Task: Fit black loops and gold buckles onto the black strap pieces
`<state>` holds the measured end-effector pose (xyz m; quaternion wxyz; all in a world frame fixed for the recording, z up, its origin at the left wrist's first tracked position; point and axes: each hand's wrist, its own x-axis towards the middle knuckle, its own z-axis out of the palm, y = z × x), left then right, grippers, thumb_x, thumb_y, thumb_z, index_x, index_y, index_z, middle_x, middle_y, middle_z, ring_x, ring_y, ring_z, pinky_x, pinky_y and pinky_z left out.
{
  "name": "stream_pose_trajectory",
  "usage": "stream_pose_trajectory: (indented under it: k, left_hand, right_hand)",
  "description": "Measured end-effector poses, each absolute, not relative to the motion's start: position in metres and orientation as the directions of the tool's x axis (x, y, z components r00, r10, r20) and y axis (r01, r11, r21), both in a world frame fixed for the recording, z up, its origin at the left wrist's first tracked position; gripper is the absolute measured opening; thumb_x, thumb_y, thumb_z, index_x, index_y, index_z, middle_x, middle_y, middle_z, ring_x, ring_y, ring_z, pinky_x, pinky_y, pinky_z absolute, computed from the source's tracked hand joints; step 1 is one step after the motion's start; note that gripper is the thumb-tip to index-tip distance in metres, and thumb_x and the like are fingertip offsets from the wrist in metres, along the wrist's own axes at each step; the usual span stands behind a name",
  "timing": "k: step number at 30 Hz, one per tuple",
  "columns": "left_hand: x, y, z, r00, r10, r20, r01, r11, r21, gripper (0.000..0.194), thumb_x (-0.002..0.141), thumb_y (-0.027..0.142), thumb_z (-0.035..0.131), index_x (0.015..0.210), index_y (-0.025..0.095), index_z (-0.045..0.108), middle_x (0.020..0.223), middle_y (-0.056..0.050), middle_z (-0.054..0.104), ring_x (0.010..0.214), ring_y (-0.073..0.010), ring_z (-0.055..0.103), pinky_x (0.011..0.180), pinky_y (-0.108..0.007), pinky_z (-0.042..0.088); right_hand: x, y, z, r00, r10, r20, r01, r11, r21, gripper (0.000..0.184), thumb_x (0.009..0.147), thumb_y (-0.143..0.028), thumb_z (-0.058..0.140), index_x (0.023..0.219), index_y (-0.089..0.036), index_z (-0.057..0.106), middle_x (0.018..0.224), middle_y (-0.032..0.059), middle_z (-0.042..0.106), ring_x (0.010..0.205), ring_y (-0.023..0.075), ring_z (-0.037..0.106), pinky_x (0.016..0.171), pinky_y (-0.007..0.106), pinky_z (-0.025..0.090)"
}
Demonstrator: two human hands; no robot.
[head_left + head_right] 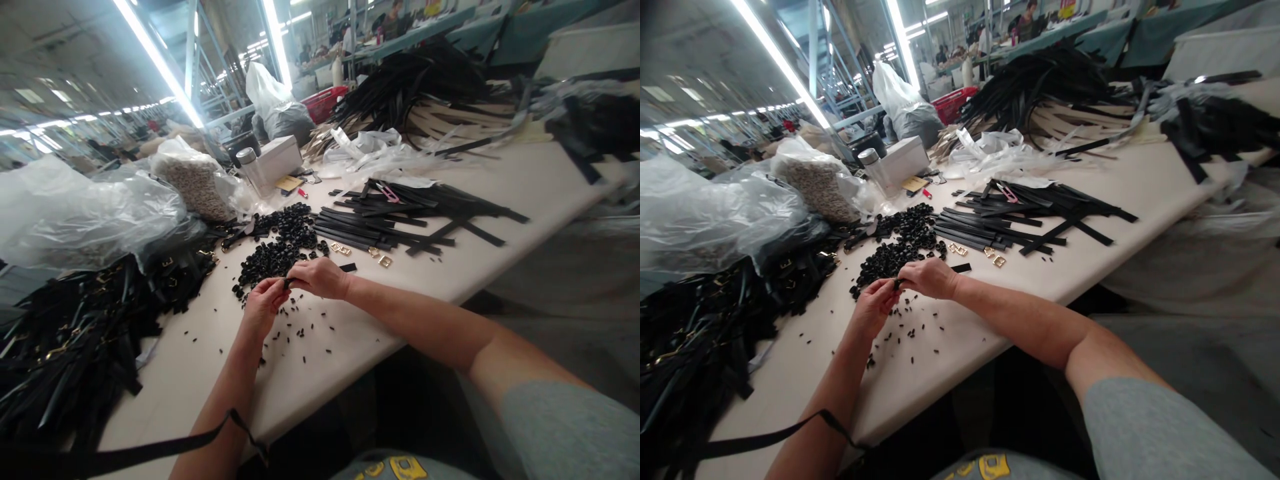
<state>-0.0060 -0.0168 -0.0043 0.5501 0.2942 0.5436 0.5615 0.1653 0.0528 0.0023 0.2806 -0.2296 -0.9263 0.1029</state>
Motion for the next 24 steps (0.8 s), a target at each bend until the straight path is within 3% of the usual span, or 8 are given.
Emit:
stream_pose_trajectory:
  k: [3,7,10,15,20,24]
  left_hand:
    - [0.001,-0.020,-0.004,-0.220,0.953,-0.208,-0.270,0.145,0.952,0.037,0.055,0.033,0.086,0.081,0.014,0.069,0.072,-0.002,0.069,0.063,-0.0104,0.064,0.064,-0.022,0.052]
    - [0.012,-0.022,-0.002,-0.157,0.974,-0.163,-0.175,0.135,0.975,0.034,0.057,0.035,0.085,0.078,0.014,0.068,0.068,-0.001,0.067,0.060,-0.0099,0.060,0.063,-0.024,0.051]
    - [0.014,-0.022,0.000,-0.168,0.978,-0.125,-0.105,0.108,0.989,0.035,0.056,0.037,0.084,0.075,0.014,0.065,0.065,0.000,0.064,0.057,-0.0103,0.058,0.058,-0.024,0.049]
    - [0.005,-0.022,0.004,-0.155,0.982,-0.104,-0.090,0.091,0.992,0.034,0.059,0.038,0.082,0.078,0.015,0.065,0.068,-0.001,0.066,0.059,-0.0114,0.060,0.060,-0.026,0.051]
    - [-0.010,-0.019,0.007,-0.143,0.985,-0.092,-0.027,0.089,0.996,0.031,0.062,0.036,0.080,0.080,0.015,0.065,0.068,-0.002,0.067,0.061,-0.0134,0.062,0.062,-0.027,0.051]
    - [-0.026,-0.016,0.005,-0.260,0.965,0.019,0.110,0.010,0.994,0.030,0.067,0.038,0.076,0.084,0.016,0.065,0.070,-0.001,0.067,0.061,-0.0133,0.061,0.061,-0.026,0.049]
  right_hand:
    - [0.165,0.046,0.007,-0.676,0.610,0.413,0.409,0.777,-0.479,0.039,0.095,-0.041,0.048,0.125,-0.017,0.051,0.087,0.0045,0.070,0.077,0.0164,0.064,0.065,0.024,0.039]
    - [0.165,0.041,0.009,-0.710,0.638,0.299,0.438,0.732,-0.522,0.050,0.095,-0.040,0.045,0.138,-0.016,0.041,0.098,0.0086,0.070,0.082,0.0200,0.066,0.070,0.027,0.042]
    - [0.164,0.045,0.006,-0.753,0.603,0.263,0.424,0.751,-0.507,0.047,0.093,-0.044,0.048,0.133,-0.018,0.049,0.102,0.0094,0.070,0.085,0.0212,0.066,0.070,0.028,0.042]
    - [0.164,0.056,0.000,-0.824,0.509,0.247,0.356,0.806,-0.473,0.034,0.095,-0.044,0.045,0.104,-0.018,0.065,0.085,0.0057,0.070,0.076,0.0164,0.062,0.064,0.024,0.036]
    - [0.169,0.064,0.001,-0.820,0.506,0.267,0.393,0.838,-0.378,0.031,0.094,-0.040,0.047,0.084,-0.017,0.065,0.075,0.0041,0.066,0.067,0.0139,0.055,0.060,0.024,0.028]
    - [0.175,0.071,0.006,-0.759,0.571,0.314,0.478,0.815,-0.327,0.032,0.095,-0.039,0.046,0.082,-0.017,0.064,0.076,0.0046,0.066,0.064,0.0135,0.052,0.059,0.026,0.025]
